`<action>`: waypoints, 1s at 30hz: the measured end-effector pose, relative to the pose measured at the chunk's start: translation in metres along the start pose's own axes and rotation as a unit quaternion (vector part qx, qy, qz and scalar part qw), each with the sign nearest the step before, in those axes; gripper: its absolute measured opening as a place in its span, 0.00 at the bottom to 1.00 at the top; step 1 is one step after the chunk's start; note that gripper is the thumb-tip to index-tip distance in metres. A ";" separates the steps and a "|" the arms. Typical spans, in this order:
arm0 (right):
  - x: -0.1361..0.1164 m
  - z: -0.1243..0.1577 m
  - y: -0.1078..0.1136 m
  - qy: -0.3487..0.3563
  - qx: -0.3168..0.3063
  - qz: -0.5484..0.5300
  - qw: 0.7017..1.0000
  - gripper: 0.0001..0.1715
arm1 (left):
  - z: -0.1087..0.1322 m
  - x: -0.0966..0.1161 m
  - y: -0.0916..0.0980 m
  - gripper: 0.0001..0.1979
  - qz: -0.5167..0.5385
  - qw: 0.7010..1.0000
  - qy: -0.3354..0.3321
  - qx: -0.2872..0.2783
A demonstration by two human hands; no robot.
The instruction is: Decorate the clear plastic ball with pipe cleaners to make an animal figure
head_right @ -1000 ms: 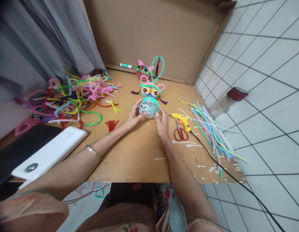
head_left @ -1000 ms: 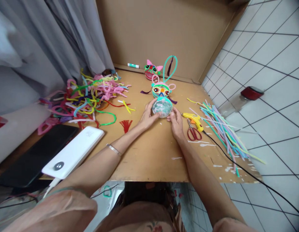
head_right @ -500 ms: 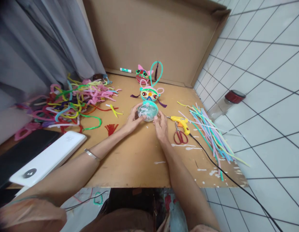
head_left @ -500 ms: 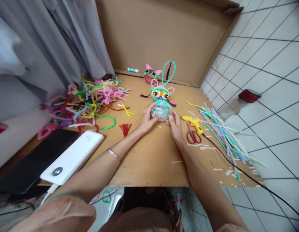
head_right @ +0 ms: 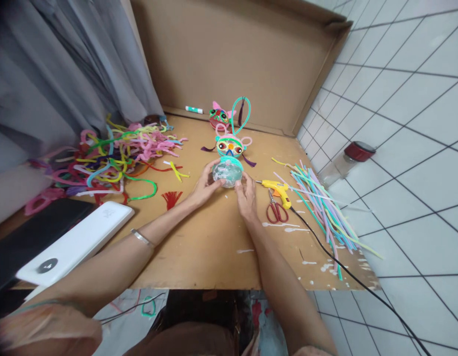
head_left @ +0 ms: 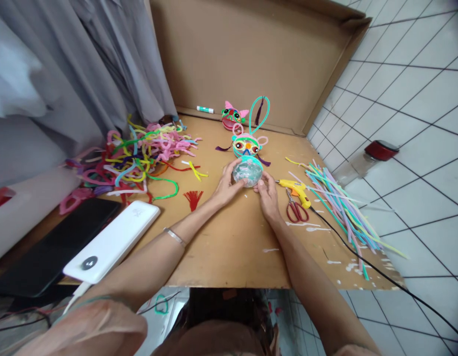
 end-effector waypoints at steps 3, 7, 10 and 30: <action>-0.002 0.002 0.000 -0.007 0.001 -0.001 1.000 0.31 | 0.000 0.006 0.001 0.35 -0.014 1.000 0.007 0.002; -0.003 0.002 0.000 -0.004 0.005 0.005 1.000 0.32 | -0.001 0.009 0.003 0.35 -0.028 0.999 0.021 -0.007; -0.005 0.003 0.000 -0.001 0.005 0.005 1.000 0.32 | -0.002 0.009 0.004 0.35 -0.039 0.999 0.028 -0.009; -0.010 0.004 0.001 -0.020 0.019 -0.012 1.000 0.30 | -0.002 0.010 0.006 0.35 -0.046 0.998 0.035 -0.005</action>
Point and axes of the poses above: each hand's wrist, its own z-axis away from the middle knuckle, its own y-axis out of the back of the hand, x = y × z, the point moved 1 cm from there along -z, towards the middle knuckle, and after that the axes turned 13 degrees about -y, right-handed, at the moved point
